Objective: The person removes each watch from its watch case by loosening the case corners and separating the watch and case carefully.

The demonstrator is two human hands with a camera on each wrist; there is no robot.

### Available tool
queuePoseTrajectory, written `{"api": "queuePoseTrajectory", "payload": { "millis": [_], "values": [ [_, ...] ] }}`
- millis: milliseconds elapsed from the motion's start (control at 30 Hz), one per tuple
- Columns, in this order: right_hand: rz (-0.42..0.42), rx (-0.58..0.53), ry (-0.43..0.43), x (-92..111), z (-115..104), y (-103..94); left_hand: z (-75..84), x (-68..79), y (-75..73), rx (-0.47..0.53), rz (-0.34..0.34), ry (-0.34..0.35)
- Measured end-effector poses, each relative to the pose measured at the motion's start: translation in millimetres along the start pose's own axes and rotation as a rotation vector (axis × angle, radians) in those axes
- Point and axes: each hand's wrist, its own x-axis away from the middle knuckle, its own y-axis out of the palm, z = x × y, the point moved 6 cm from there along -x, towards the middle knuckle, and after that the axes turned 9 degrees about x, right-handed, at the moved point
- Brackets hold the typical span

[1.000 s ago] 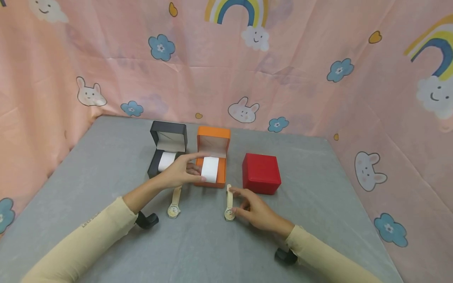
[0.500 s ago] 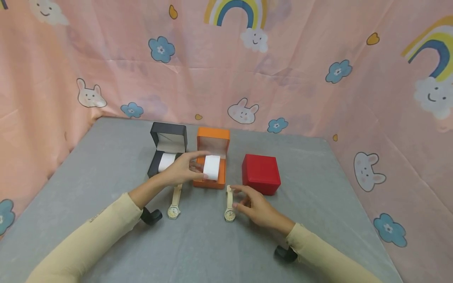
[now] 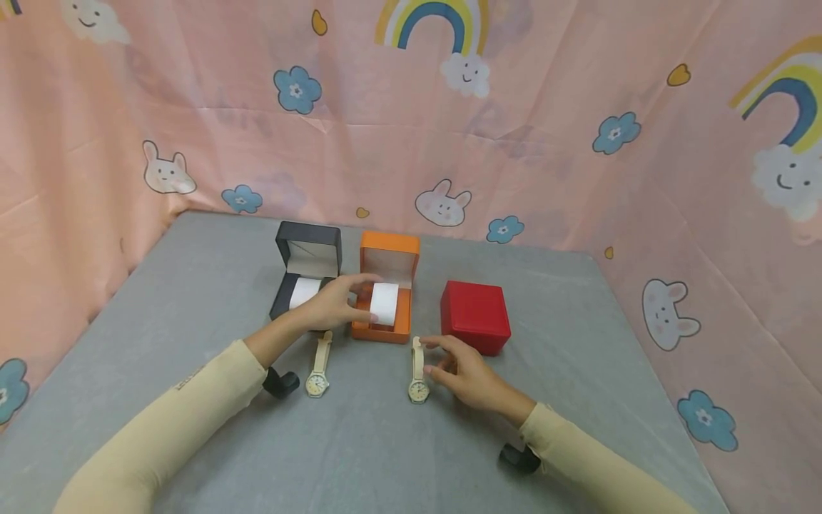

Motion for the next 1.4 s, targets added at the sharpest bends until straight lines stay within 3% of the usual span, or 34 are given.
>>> {"api": "queuePoseTrajectory", "payload": {
  "millis": [433, 767, 1133, 1400],
  "values": [
    [0.002, -0.022, 0.007, -1, 7, 2.0, -3.8, -5.0, 2.7, -0.082, 0.0, -0.041],
    [0.012, -0.037, -0.005, 1, 7, 1.3, -1.5, -7.2, 6.2, -0.145, -0.001, -0.026],
    [-0.002, -0.048, 0.015, 2, 12, 4.0, 0.9, -11.3, 11.0, -0.236, -0.017, 0.034],
    [0.004, -0.036, 0.014, 4, 12, -0.4, -1.5, -11.4, 14.4, -0.313, -0.023, -0.005]
  ]
}}
